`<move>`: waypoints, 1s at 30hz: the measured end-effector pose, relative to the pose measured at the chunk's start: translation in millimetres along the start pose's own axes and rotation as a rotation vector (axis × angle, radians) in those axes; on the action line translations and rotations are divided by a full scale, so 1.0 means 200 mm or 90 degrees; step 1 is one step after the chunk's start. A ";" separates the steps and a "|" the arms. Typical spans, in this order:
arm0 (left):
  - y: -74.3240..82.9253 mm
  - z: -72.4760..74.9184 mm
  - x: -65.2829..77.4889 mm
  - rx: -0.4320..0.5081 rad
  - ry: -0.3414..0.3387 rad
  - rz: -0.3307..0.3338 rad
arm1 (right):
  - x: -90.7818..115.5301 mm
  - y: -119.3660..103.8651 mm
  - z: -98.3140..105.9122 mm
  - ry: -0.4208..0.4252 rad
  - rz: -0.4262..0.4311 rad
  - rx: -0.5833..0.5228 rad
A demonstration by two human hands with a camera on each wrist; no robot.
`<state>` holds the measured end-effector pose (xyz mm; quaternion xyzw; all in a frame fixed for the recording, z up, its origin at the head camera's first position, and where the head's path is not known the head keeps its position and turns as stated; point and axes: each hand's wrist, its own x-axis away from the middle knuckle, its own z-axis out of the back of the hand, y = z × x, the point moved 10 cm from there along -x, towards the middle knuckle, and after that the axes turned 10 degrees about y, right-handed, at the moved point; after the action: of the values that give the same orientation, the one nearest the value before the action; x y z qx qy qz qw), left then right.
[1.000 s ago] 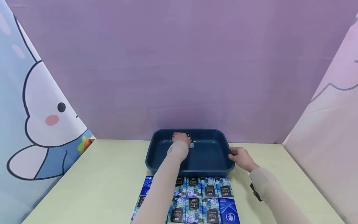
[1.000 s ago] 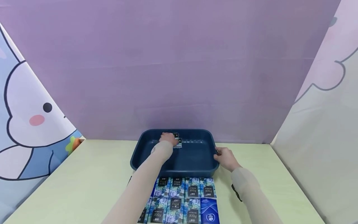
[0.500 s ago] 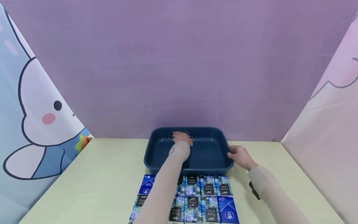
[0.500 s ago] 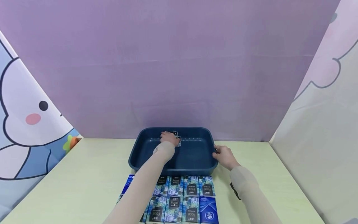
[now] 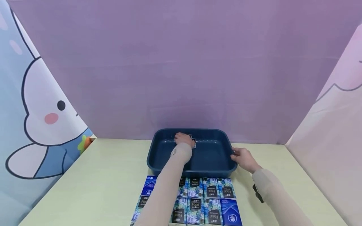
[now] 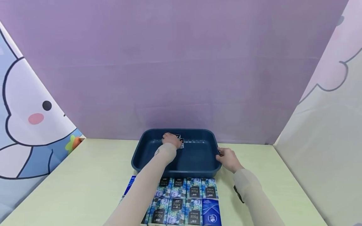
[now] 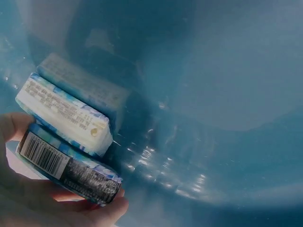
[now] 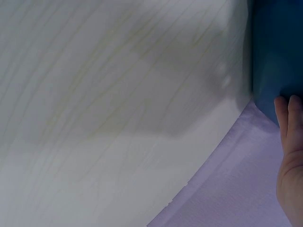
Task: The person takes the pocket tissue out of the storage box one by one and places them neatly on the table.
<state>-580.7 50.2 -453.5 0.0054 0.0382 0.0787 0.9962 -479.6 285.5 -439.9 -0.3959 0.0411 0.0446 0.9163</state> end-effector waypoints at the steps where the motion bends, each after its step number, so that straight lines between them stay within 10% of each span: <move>1: 0.00 0.00 0.00 0.016 -0.003 0.005 | 0.00 0.00 0.00 0.002 0.001 0.002; 30: -0.08 0.12 -0.04 -0.011 0.013 -0.134 | -0.09 0.01 -0.03 -0.015 0.022 0.019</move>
<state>-583.2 32.9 -429.6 -0.0077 0.0484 -0.0256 0.9985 -498.5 282.0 -442.4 -0.3807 0.0378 0.0644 0.9217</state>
